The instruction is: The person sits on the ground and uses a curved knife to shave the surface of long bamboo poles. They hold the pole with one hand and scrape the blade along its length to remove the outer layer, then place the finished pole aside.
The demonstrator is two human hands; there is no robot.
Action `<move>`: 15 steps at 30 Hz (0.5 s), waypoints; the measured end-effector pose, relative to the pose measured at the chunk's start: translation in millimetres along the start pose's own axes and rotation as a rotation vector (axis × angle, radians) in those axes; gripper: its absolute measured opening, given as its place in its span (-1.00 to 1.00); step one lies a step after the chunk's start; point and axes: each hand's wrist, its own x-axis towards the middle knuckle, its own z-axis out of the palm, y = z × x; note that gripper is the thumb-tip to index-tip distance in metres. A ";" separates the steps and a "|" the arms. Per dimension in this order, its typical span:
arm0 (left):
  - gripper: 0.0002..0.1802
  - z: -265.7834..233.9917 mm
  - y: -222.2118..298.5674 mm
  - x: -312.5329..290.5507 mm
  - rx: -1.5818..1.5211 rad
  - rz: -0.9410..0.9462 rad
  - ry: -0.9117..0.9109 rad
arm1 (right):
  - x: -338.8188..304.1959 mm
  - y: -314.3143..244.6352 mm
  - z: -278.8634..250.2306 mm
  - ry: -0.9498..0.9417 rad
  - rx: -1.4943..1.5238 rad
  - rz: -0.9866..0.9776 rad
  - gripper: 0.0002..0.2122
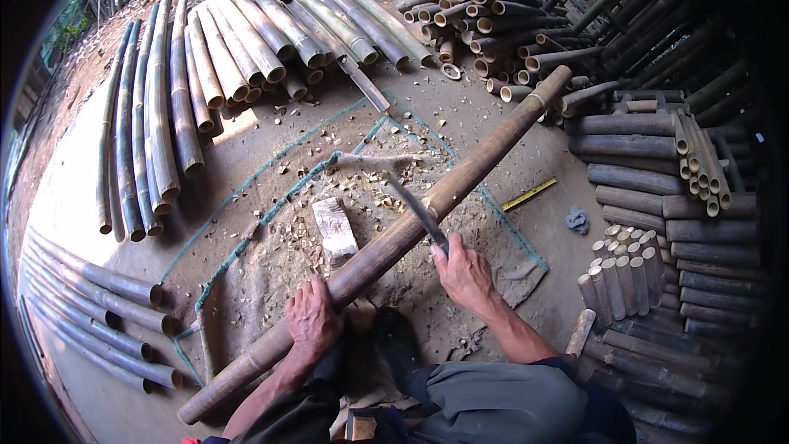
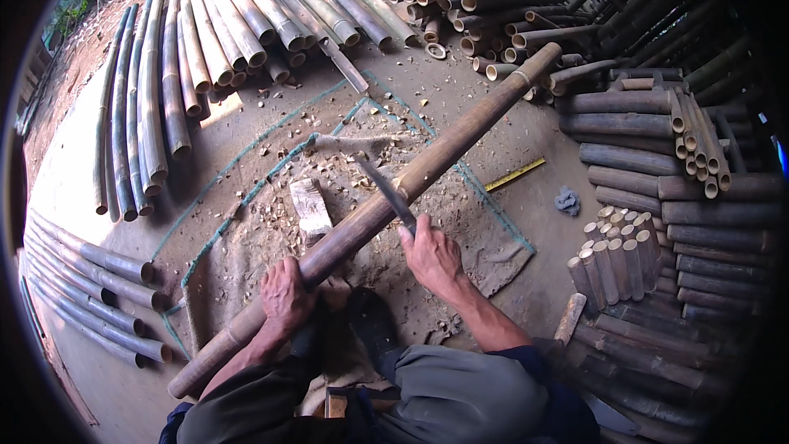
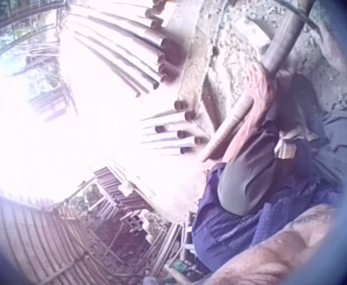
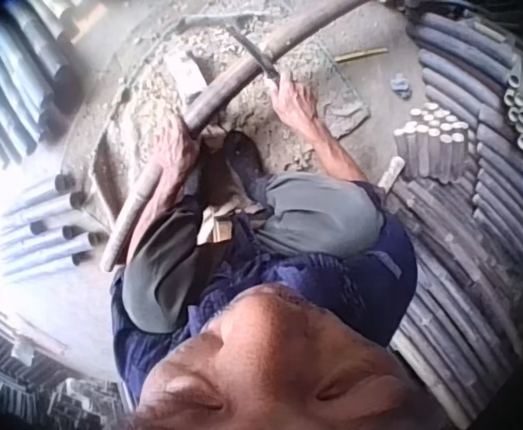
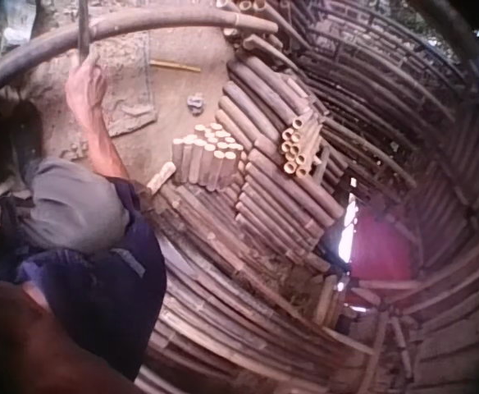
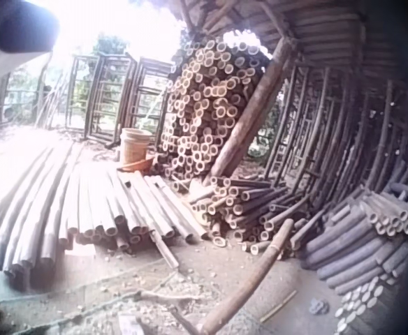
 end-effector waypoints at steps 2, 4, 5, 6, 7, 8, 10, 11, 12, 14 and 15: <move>-0.35 -2.0 -2.1 -0.5 -0.006 -0.007 -0.005 | -8.5 -5.4 8.9 0.020 -0.022 -0.214 -0.69; -0.35 -0.7 2.1 -1.7 -0.012 0.002 -0.002 | 7.3 7.4 -4.3 0.100 0.056 0.017 -0.68; -0.35 -0.2 2.9 -2.5 -0.008 0.005 0.011 | 15.4 16.4 -8.4 0.136 0.097 0.122 -0.67; -0.36 0.0 1.8 -1.2 0.000 0.016 0.018 | 21.5 15.6 -8.5 0.235 0.075 0.107 -0.67; -0.36 0.0 0.7 -1.2 -0.008 0.012 0.019 | 16.1 13.5 -7.4 0.131 0.062 0.041 -0.67; -0.36 -0.2 -0.3 -2.0 -0.016 0.007 0.020 | 6.2 9.8 -6.0 0.026 0.050 -0.024 -0.67; -0.37 0.5 0.2 -3.0 -0.028 0.015 0.025 | -4.3 1.4 -3.9 -0.046 0.005 -0.173 -0.67; -0.37 0.8 -0.2 -2.4 -0.028 0.024 0.033 | -0.8 2.9 -6.4 -0.027 0.026 -0.097 -0.68; -0.37 0.6 0.0 -2.3 -0.024 0.031 0.043 | 6.5 5.8 -11.5 -0.007 0.051 -0.024 -0.68; -0.36 5.4 1.8 -0.7 -0.007 0.020 0.032 | 7.4 7.4 -11.8 -0.006 0.067 -0.014 -0.69; -0.35 4.9 1.6 1.5 0.002 0.019 0.029 | 2.0 3.7 -7.0 -0.019 0.059 -0.077 -0.70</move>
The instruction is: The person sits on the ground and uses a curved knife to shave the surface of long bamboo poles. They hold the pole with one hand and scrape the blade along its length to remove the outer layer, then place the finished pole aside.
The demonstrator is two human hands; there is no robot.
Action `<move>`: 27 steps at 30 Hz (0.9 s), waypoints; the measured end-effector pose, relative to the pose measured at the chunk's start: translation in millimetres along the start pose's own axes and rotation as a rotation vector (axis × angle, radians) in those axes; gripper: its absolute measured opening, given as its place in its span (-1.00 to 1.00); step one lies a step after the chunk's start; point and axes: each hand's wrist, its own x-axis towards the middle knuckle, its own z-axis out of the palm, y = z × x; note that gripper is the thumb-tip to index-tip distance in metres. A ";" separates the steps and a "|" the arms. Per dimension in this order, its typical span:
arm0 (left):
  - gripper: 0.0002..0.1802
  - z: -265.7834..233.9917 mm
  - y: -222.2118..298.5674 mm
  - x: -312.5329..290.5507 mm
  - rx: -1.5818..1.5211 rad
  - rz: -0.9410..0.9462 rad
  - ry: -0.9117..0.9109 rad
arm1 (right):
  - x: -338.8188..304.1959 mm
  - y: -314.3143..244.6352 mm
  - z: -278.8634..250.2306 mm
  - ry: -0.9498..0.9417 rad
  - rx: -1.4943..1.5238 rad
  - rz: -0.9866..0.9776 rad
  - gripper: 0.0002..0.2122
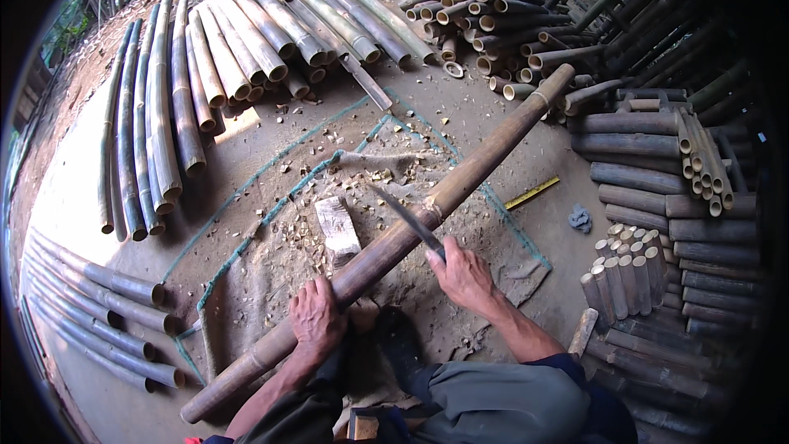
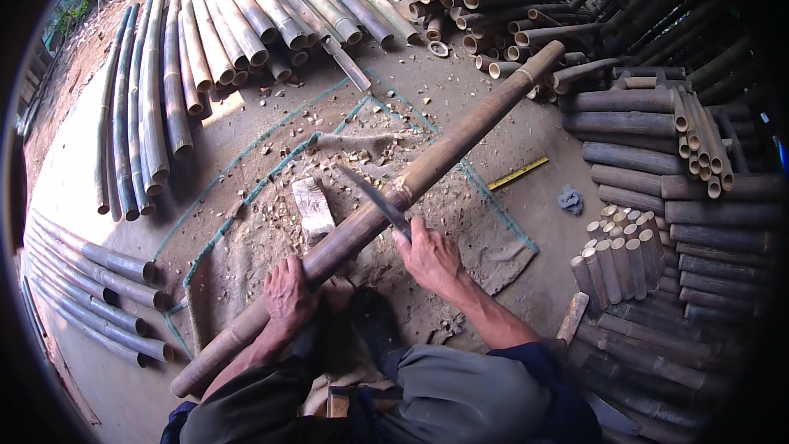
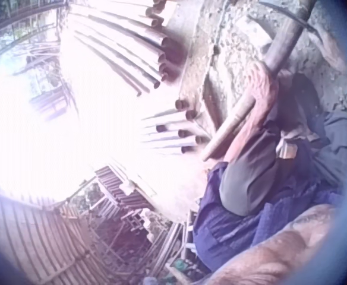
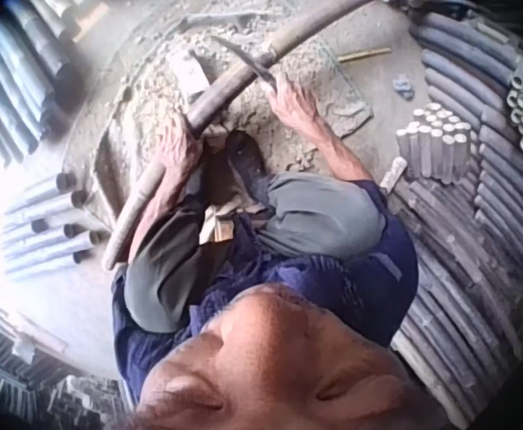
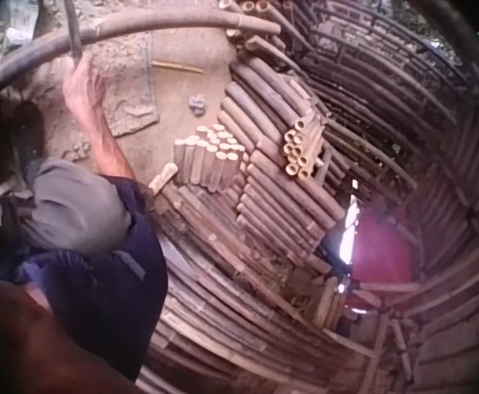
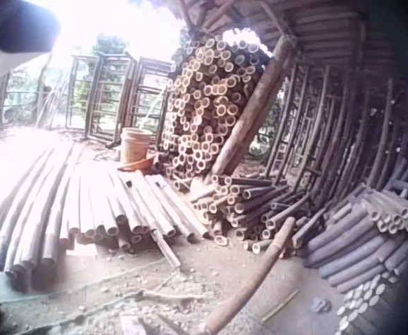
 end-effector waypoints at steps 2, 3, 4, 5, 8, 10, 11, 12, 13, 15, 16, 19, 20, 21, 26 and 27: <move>-0.34 -1.5 -0.2 0.6 0.002 0.007 0.011 | -6.9 -6.0 7.4 -0.029 -0.018 -0.121 -0.72; -0.33 -3.5 -1.3 -5.0 0.001 -0.001 0.016 | 2.7 -2.3 3.0 -0.017 0.045 -0.002 -0.70; -0.33 -3.2 0.6 -5.0 -0.005 -0.006 0.006 | 15.8 6.4 -9.4 0.009 0.089 0.207 -0.68; -0.33 -2.9 2.2 -4.6 -0.012 -0.011 -0.004 | 19.0 29.1 -4.9 0.139 0.014 0.168 -0.65; -0.34 -4.8 2.1 -2.1 -0.015 -0.035 -0.012 | 12.6 15.8 -10.9 -0.011 -0.025 0.039 -0.64; -0.36 -6.3 -0.9 2.3 -0.043 -0.045 -0.072 | -7.7 -6.9 -3.0 -0.132 -0.019 -0.182 -0.65; -0.37 -13.1 -0.9 8.1 -0.065 -0.052 -0.126 | -10.5 5.1 10.8 -0.019 -0.010 -0.189 -0.65; -0.38 -18.4 0.1 14.0 -0.087 -0.058 -0.180 | -6.6 22.3 28.6 0.094 -0.003 -0.195 -0.65; -0.42 -27.9 4.9 21.9 -0.126 -0.072 -0.228 | 3.3 43.0 36.6 0.230 0.048 -0.033 -0.65; -0.43 -34.5 -3.5 22.3 -0.144 -0.086 -0.246 | 21.3 50.4 40.6 0.420 0.186 0.160 -0.67; -0.44 -35.8 -8.6 22.2 -0.157 -0.090 -0.263 | 19.1 45.7 43.4 0.294 0.151 0.061 -0.68; -0.30 -30.3 -11.4 29.7 -0.236 -0.105 -0.290 | -2.2 30.0 45.0 0.158 -0.044 -0.239 -0.68; -0.30 -31.3 -11.0 29.6 -0.246 -0.086 -0.305 | -1.6 39.7 49.5 0.224 -0.014 -0.101 -0.67; -0.29 -35.0 -11.4 33.1 -0.253 -0.076 -0.308 | 6.4 47.5 49.4 0.289 0.019 0.022 -0.65; -0.30 -31.2 -26.2 31.5 -0.244 0.029 -0.163 | 2.1 28.7 45.4 0.108 0.083 -0.191 -0.65; -0.32 -31.3 -26.9 31.0 -0.272 0.043 -0.156 | 1.6 24.3 41.4 0.155 -0.024 -0.349 -0.66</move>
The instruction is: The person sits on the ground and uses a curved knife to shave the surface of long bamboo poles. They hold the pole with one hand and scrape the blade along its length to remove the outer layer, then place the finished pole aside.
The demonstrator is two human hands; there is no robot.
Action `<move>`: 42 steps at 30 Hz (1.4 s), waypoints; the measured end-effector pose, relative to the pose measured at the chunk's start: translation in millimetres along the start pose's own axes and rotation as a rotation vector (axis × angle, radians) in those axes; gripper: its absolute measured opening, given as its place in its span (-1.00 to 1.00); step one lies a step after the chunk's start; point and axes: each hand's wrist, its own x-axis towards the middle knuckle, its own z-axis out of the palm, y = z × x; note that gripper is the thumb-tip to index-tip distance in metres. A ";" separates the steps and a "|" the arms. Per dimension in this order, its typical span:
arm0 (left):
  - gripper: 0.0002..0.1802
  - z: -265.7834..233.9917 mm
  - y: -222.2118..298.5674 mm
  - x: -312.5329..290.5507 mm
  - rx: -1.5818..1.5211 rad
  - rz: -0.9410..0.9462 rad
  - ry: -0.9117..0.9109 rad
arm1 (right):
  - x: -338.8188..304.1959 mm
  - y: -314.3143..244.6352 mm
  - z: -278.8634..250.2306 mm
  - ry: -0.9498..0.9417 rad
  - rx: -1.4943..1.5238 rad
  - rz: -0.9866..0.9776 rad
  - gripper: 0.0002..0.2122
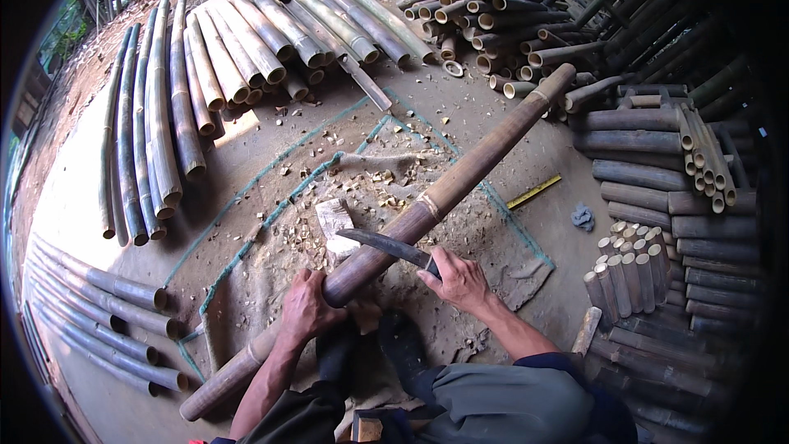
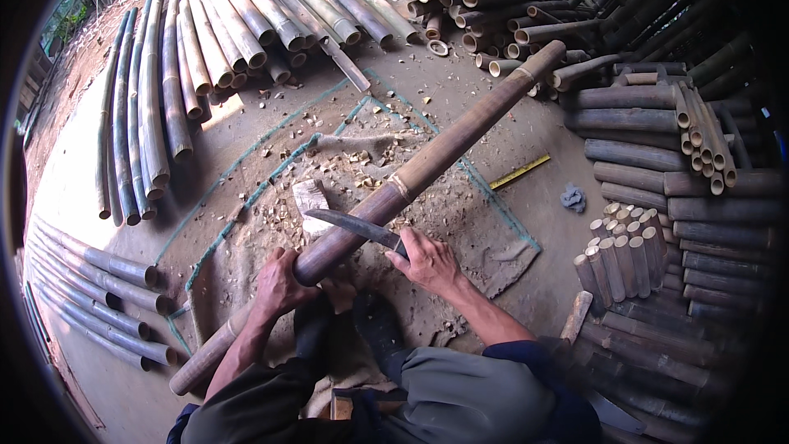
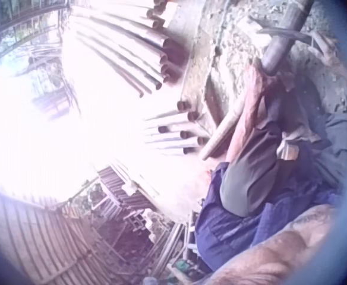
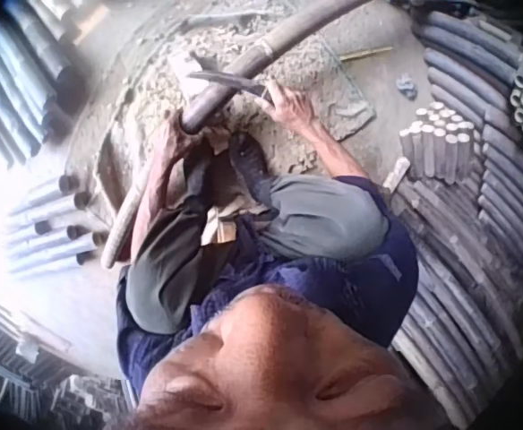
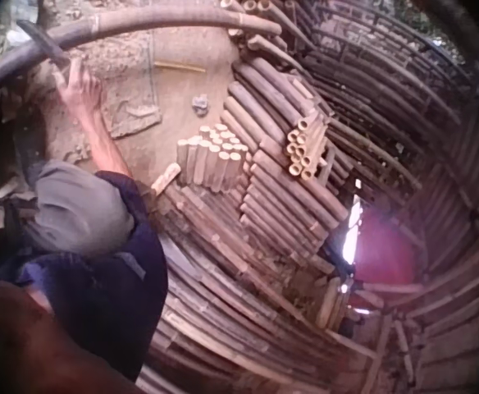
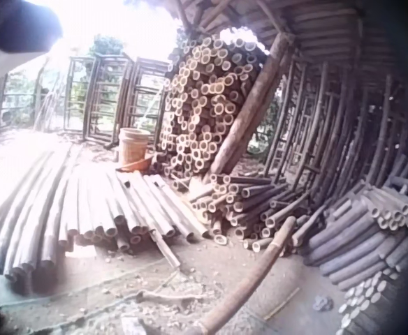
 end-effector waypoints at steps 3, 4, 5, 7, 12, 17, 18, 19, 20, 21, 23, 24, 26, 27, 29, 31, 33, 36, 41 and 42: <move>-0.34 -0.7 1.8 1.3 -0.064 -0.007 -0.016 | 6.7 33.2 9.3 0.189 0.054 0.467 -0.64; -0.34 -2.0 3.3 2.7 -0.080 -0.019 -0.025 | 7.5 40.1 11.8 0.296 0.126 0.501 -0.64; -0.34 0.0 3.0 2.3 -0.074 -0.005 -0.022 | 0.9 44.1 13.1 0.200 0.117 0.396 -0.63; -0.34 1.5 -4.4 -1.0 -0.058 0.014 -0.016 | 4.4 18.6 2.5 0.002 0.106 0.181 -0.63; -0.18 9.0 -2.3 0.8 0.100 0.005 -0.033 | 10.4 28.7 20.3 0.199 0.052 0.369 -0.62; -0.22 22.0 13.6 -7.1 0.298 0.041 0.202 | 5.7 16.5 23.9 0.126 0.041 0.127 -0.65; -0.26 25.6 13.2 -5.4 0.309 0.043 0.217 | 8.2 28.2 22.4 0.186 0.044 0.248 -0.65; -0.30 32.4 9.0 -3.5 0.321 0.039 0.233 | 13.2 30.5 19.8 0.245 0.051 0.365 -0.65; -0.33 38.5 4.5 -2.2 0.334 0.035 0.249 | 11.4 25.7 22.0 0.221 0.119 0.397 -0.66; -0.37 42.4 1.3 -1.6 0.333 0.032 0.264 | 10.3 13.7 21.2 0.165 0.187 0.411 -0.66; -0.43 44.6 -3.6 -2.2 0.334 0.020 0.296 | 11.8 -2.5 10.3 0.005 -0.035 0.115 -0.67; -0.45 44.4 -2.0 -2.8 0.326 0.032 0.288 | 11.5 2.7 7.6 0.070 0.009 0.256 -0.67; -0.49 44.0 5.0 1.1 0.307 0.053 0.288 | 17.5 34.8 2.7 0.208 0.095 0.521 -0.67; -0.50 44.6 8.7 4.1 0.317 0.064 0.287 | 14.2 56.2 5.3 0.374 0.068 0.527 -0.63; -0.51 44.0 -4.3 -0.6 0.357 0.045 0.271 | 26.4 24.3 -12.7 0.080 0.158 0.492 -0.66; -0.53 44.0 -2.9 -1.0 0.352 0.051 0.285 | 19.8 2.9 -16.9 -0.128 -0.079 0.120 -0.65; -0.54 45.0 -0.3 -3.2 0.348 0.055 0.285 | 24.3 10.4 -18.9 -0.073 -0.084 0.357 -0.60; -0.56 44.0 4.9 0.2 0.355 0.058 0.289 | 37.7 41.9 -42.2 0.066 -0.122 0.623 -0.55; -0.58 42.6 -1.8 -2.5 0.352 0.065 0.325 | 41.3 -9.6 -49.4 -0.225 -0.216 0.378 -0.60; -0.58 45.6 0.6 -2.3 0.342 0.066 0.304 | 43.3 7.9 -52.3 -0.127 -0.210 0.471 -0.59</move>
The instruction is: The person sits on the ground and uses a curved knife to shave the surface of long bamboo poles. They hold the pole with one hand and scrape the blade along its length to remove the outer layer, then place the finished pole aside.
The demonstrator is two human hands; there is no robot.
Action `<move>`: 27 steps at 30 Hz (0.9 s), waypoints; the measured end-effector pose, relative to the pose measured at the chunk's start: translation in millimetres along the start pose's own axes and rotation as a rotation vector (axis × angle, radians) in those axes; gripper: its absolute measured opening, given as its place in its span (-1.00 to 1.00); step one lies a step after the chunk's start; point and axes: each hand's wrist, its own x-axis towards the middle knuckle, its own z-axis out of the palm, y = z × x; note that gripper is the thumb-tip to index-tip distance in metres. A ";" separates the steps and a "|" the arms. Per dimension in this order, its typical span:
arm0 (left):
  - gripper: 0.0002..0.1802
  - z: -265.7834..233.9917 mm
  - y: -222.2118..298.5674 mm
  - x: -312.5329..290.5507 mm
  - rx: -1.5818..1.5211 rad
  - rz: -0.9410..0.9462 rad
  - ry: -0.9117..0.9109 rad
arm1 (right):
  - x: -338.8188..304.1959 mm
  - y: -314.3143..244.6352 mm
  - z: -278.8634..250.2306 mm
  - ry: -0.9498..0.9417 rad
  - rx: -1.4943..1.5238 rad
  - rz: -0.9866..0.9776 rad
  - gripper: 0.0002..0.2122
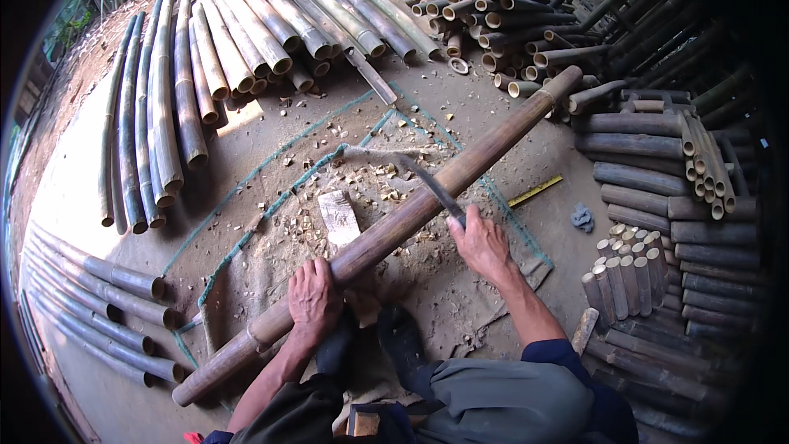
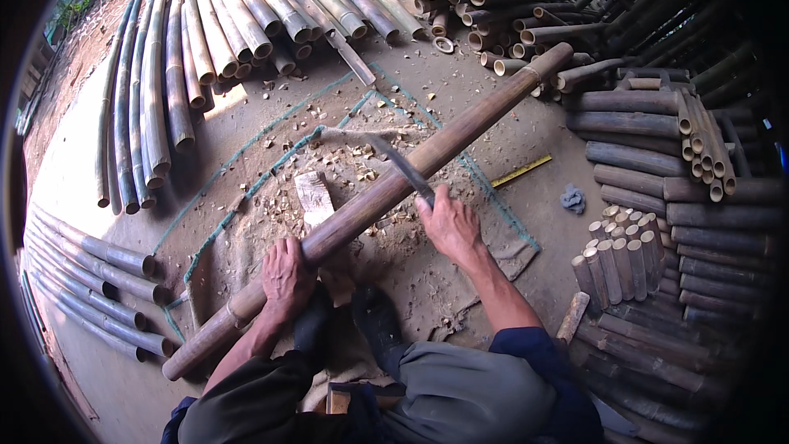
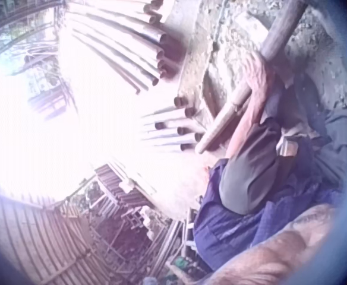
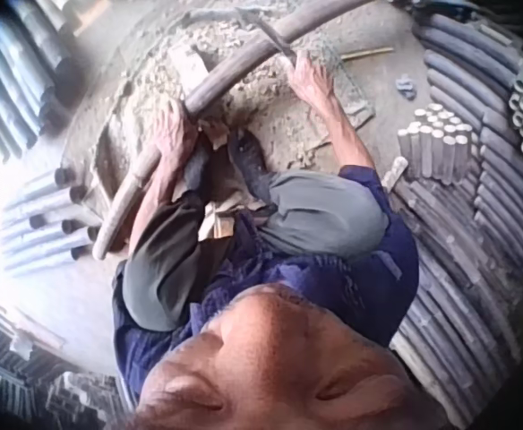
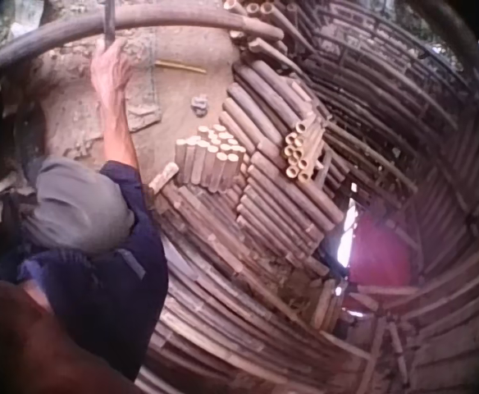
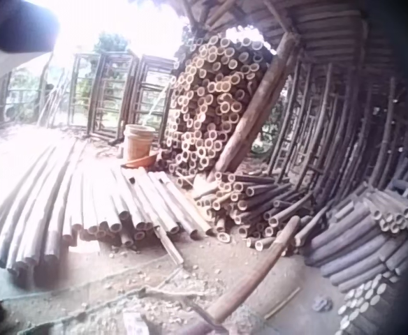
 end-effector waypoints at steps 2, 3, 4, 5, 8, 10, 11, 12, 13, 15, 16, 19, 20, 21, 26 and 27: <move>-0.56 -0.4 2.1 5.5 -0.006 -0.004 -0.023 | 17.3 26.8 16.1 0.171 0.039 0.126 -0.60; -0.54 -3.3 -1.3 5.8 -0.040 -0.027 -0.072 | 13.5 16.7 16.4 0.042 0.131 0.056 -0.61; -0.51 -8.5 -5.1 6.8 -0.078 -0.048 -0.121 | 2.9 -2.6 11.6 -0.087 0.219 -0.011 -0.62; -0.49 -11.9 -8.3 9.6 -0.119 -0.066 -0.165 | -7.3 -15.2 11.1 -0.210 0.304 -0.078 -0.63; -0.52 -13.5 -8.5 16.2 -0.180 -0.038 -0.230 | -2.1 21.5 68.8 0.180 0.227 -0.207 -0.65; -0.52 -15.1 -7.2 18.6 -0.181 -0.053 -0.261 | 7.3 23.7 72.4 0.345 0.324 -0.039 -0.62; -0.51 -16.1 -6.2 19.5 -0.182 -0.058 -0.276 | 4.2 25.5 74.6 0.249 0.330 -0.075 -0.61; -0.47 -14.6 -9.9 18.8 -0.176 -0.066 -0.276 | -1.0 12.9 63.1 0.154 0.334 -0.118 -0.61; -0.43 -13.6 -13.7 17.3 -0.170 -0.073 -0.276 | -4.2 4.4 56.4 0.058 0.336 -0.159 -0.61; -0.41 -14.6 -15.5 19.5 -0.179 -0.080 -0.302 | 0.2 16.8 66.9 0.171 0.277 -0.347 -0.66; -0.44 -17.9 -12.3 23.2 -0.197 -0.081 -0.330 | 5.0 28.0 68.9 0.221 0.303 -0.243 -0.65; -0.41 -21.2 -12.6 34.2 -0.206 -0.082 -0.428 | 27.1 38.9 68.7 0.402 0.465 0.016 -0.62; -0.39 -21.8 -14.1 35.9 -0.202 -0.081 -0.463 | 18.3 40.3 68.7 0.221 0.433 -0.030 -0.62; -0.37 -24.9 -22.2 35.6 -0.216 -0.109 -0.477 | 10.6 15.1 56.9 0.034 0.405 -0.087 -0.62; -0.35 -32.5 -13.2 43.9 -0.282 -0.052 -0.515 | 22.2 45.5 75.4 0.354 0.407 -0.108 -0.62; -0.36 -32.7 -13.2 42.2 -0.291 -0.056 -0.529 | 24.6 52.4 79.8 0.420 0.499 0.040 -0.63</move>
